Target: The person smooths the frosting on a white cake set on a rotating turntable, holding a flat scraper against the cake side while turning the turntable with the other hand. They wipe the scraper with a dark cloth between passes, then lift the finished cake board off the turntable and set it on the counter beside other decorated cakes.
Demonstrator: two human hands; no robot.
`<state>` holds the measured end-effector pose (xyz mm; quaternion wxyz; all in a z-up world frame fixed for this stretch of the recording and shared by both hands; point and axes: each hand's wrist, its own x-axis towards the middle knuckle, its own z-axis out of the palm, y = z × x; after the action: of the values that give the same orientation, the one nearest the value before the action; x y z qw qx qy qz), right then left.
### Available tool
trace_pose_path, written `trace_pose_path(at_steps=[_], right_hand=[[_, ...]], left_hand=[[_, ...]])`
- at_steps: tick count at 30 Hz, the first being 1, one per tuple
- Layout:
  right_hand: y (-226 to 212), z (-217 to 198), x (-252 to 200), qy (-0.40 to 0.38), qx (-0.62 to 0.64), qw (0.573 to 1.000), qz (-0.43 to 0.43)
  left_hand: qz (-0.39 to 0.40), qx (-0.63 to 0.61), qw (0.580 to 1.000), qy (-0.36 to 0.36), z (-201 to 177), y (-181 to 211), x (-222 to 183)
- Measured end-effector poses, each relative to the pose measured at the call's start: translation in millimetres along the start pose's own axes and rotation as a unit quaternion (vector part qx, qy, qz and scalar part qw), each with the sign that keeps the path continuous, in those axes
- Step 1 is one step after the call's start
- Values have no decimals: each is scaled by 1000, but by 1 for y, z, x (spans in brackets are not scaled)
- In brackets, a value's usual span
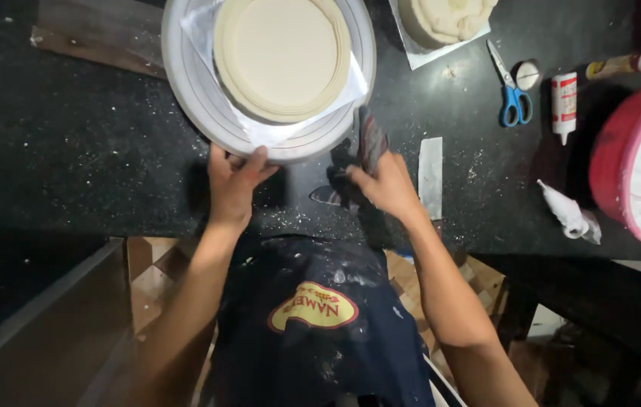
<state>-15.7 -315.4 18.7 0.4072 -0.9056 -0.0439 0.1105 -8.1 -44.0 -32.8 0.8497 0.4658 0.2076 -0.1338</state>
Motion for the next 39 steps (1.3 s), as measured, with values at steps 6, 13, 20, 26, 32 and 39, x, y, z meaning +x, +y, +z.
trace_pose_path(at_steps=[6, 13, 20, 26, 32, 39], right_hand=[[0, -5, 29, -11, -101, 991, 84], [3, 9, 33, -1, -204, 976, 77], [-7, 11, 23, -7, -153, 986, 65], [-6, 7, 37, 43, -146, 988, 40], [-21, 33, 16, 33, -100, 992, 67], [-32, 46, 16, -14, -82, 993, 81]], left_hand=[[19, 52, 998, 13, -27, 14, 14], [-17, 92, 996, -8, -24, 24, 13], [12, 88, 995, -42, -25, 29, 16], [17, 78, 993, -85, -30, 24, 13], [18, 62, 996, -56, -19, 15, 8], [33, 43, 997, -55, -12, -3, 4]])
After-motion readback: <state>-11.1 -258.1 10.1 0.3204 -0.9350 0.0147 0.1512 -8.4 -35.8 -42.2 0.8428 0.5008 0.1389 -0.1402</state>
